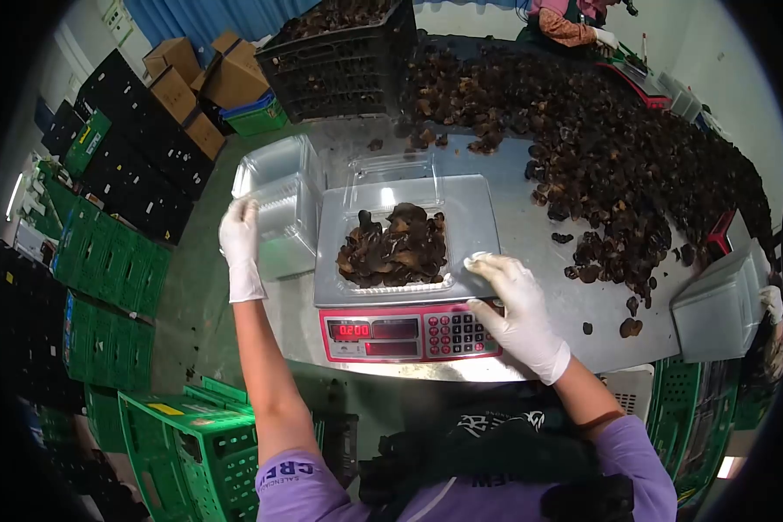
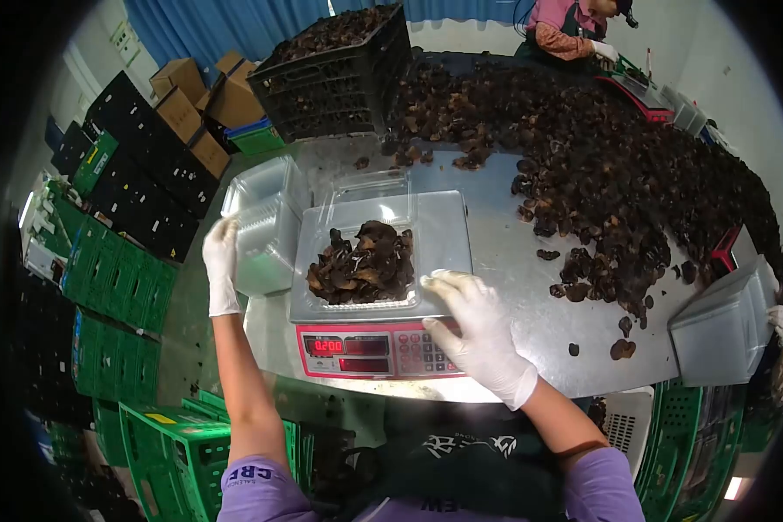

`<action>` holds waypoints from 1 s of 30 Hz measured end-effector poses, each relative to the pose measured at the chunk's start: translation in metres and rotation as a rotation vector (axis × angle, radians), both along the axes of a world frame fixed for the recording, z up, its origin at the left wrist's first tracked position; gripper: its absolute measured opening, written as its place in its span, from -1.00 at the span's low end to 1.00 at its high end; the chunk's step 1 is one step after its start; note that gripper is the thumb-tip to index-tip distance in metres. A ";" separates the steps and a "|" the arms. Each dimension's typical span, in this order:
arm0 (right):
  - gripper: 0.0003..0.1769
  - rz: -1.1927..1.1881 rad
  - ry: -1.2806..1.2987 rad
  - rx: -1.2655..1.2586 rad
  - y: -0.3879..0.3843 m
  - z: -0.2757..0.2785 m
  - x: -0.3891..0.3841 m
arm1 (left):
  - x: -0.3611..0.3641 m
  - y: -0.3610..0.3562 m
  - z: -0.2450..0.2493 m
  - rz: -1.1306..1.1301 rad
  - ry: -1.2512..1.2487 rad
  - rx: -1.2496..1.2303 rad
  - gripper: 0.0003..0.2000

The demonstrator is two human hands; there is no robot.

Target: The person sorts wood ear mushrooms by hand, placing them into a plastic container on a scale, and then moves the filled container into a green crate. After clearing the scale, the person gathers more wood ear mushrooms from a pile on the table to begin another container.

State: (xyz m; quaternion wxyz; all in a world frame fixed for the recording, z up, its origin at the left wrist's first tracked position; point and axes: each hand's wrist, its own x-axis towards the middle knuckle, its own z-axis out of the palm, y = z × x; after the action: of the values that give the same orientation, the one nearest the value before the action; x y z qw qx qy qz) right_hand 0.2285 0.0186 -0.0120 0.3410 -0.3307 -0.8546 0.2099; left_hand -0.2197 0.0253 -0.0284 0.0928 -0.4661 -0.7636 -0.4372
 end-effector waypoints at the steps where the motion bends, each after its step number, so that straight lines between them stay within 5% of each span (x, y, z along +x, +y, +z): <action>1: -0.36 0.000 -0.010 0.065 0.001 0.001 -0.008 | 0.012 0.001 0.005 0.084 -0.090 -0.155 -0.73; 2: -0.34 -0.002 -0.020 0.125 0.001 0.003 -0.017 | 0.030 -0.004 0.002 0.056 0.192 -0.041 -0.73; 6: -0.39 0.111 -0.149 0.262 0.010 0.005 -0.057 | 0.100 -0.008 0.008 -0.224 0.019 0.047 -0.73; 13: -0.42 0.061 -0.273 0.289 0.021 -0.018 -0.072 | 0.145 -0.045 0.025 -0.486 0.057 -0.241 -0.57; 16: -0.42 0.046 -0.221 0.253 0.020 -0.016 -0.071 | 0.143 -0.049 0.016 -0.397 0.152 -0.380 -0.53; 21: -0.37 0.019 -0.083 0.307 0.013 -0.014 -0.067 | 0.133 -0.048 0.012 -0.443 0.106 -0.237 -0.74; 26: -0.42 -0.050 -0.070 0.294 0.011 -0.014 -0.043 | 0.094 -0.033 0.029 -0.399 -0.406 0.062 -0.86; 30: -0.45 -0.070 -0.084 0.286 0.005 -0.019 -0.036 | 0.042 0.009 0.030 -0.119 -0.216 0.028 -0.83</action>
State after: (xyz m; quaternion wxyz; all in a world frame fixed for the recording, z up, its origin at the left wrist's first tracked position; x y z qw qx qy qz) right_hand 0.1925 0.0238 -0.0307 0.3558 -0.3169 -0.8772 0.0600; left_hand -0.1781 0.0339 0.0017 -0.0097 -0.4592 -0.7340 -0.5003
